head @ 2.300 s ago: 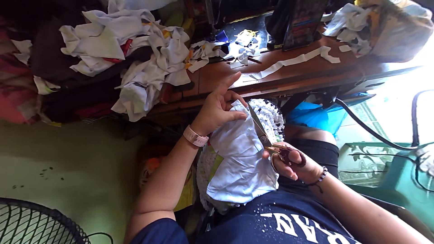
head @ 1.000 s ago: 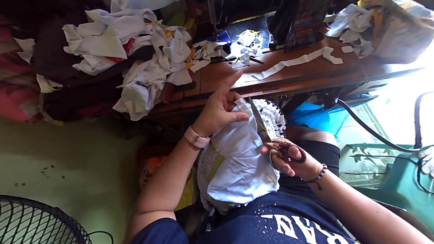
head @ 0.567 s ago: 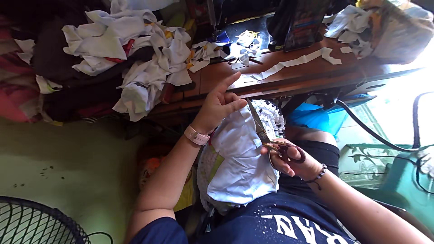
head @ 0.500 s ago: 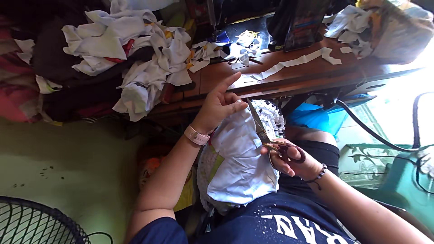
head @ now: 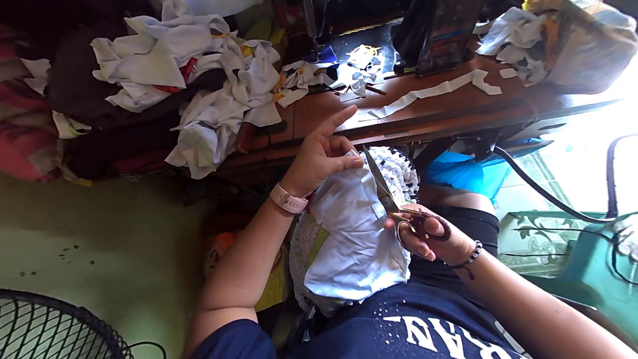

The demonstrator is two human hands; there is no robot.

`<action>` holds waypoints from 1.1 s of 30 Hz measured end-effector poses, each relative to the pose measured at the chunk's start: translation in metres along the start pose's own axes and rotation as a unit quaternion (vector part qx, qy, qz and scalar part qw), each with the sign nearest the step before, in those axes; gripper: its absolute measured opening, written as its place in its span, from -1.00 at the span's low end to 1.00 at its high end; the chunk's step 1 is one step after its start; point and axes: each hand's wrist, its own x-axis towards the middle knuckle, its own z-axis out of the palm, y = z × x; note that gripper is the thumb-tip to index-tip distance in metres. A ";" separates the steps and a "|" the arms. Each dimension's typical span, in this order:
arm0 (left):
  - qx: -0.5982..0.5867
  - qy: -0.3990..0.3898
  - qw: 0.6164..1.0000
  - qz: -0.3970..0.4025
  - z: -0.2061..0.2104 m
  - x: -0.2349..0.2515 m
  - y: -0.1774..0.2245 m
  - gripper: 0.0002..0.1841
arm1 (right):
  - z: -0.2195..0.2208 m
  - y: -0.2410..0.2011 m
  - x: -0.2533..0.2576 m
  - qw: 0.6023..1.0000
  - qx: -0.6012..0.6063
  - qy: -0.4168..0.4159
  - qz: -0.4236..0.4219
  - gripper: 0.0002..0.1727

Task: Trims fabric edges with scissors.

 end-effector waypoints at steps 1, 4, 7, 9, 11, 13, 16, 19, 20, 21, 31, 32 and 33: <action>-0.003 -0.002 1.000 0.001 0.000 0.000 0.000 -0.03 | 0.000 0.000 0.000 1.000 0.000 0.000 0.001 -0.37; -0.008 -0.005 1.000 0.003 0.000 0.000 0.000 -0.03 | 0.000 0.000 0.000 1.000 0.002 0.001 0.002 -0.37; -0.011 -0.008 1.000 0.006 -0.001 0.000 -0.001 -0.03 | 0.000 0.000 0.000 1.000 0.000 -0.001 0.001 -0.37; -0.014 -0.008 1.000 0.007 -0.001 0.000 -0.001 -0.03 | 0.000 0.000 0.000 1.000 0.002 -0.002 0.002 -0.37; -0.014 -0.008 1.000 0.005 -0.001 -0.001 -0.001 -0.03 | 0.000 0.000 0.000 1.000 0.005 -0.003 0.002 -0.37; -0.017 -0.009 1.000 0.006 -0.001 -0.001 -0.001 -0.03 | 0.001 -0.001 0.000 1.000 0.005 -0.001 0.004 -0.37; -0.021 -0.011 1.000 0.007 -0.001 -0.001 -0.001 -0.03 | 0.001 -0.001 0.000 1.000 0.003 0.001 0.004 -0.37; -0.022 -0.010 1.000 0.005 -0.001 -0.001 -0.001 -0.02 | 0.001 -0.001 0.000 1.000 0.003 -0.002 0.002 -0.37; -0.023 -0.010 1.000 0.005 -0.001 -0.001 -0.001 -0.02 | 0.001 -0.001 0.000 1.000 0.004 -0.003 0.002 -0.37; -0.024 -0.009 1.000 0.004 -0.001 -0.001 -0.001 -0.02 | 0.001 0.000 0.000 1.000 0.004 -0.004 0.001 -0.37; -0.017 -0.011 1.000 0.001 -0.001 -0.002 -0.001 -0.03 | 0.001 0.000 -0.001 1.000 0.002 -0.004 0.006 -0.37; -0.018 -0.011 1.000 0.002 -0.001 -0.002 -0.001 -0.03 | 0.000 0.000 -0.001 1.000 0.002 -0.005 0.006 -0.37; -0.018 -0.012 1.000 0.003 -0.001 -0.002 -0.001 -0.03 | 0.000 0.000 -0.001 1.000 0.001 -0.007 0.005 -0.36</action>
